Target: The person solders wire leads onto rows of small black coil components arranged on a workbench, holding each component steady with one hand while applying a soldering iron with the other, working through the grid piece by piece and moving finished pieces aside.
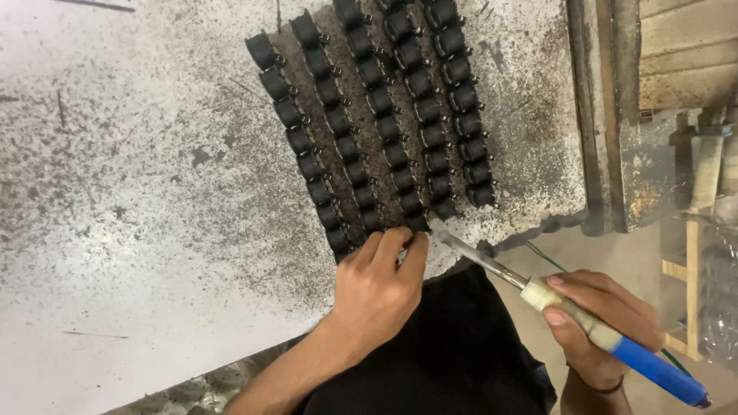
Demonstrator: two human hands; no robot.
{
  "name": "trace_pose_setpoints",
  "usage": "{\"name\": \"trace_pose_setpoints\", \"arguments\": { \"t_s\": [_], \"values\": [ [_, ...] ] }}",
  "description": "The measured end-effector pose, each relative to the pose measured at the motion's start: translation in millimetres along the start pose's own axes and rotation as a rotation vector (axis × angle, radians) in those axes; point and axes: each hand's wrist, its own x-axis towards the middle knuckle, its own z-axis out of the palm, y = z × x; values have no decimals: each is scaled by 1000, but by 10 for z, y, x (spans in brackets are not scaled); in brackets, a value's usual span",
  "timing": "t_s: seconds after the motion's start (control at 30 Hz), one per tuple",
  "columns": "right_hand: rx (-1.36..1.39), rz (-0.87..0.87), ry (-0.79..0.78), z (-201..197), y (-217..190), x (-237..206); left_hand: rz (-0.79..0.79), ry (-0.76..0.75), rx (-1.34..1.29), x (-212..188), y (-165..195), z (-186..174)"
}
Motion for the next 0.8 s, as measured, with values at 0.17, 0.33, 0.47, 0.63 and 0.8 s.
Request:
{"name": "trace_pose_setpoints", "arguments": {
  "t_s": [0.17, 0.33, 0.47, 0.63, 0.8],
  "values": [
    [-79, -60, -34, 12, -144, 50, -18, -8, 6, -29, -19, -2],
    [-76, -44, -43, 22, -116, 88, -23, -5, -13, -52, -38, 34],
    [-104, -14, -39, -9, -91, 48, -24, -4, -16, -41, -28, 80],
    [-113, -23, -54, 21, -158, 133, -34, -22, -15, -49, -23, 120],
    [-192, -666, -250, 145, -403, 442, -9, -33, -23, -74, -18, 177]
  ]
}}
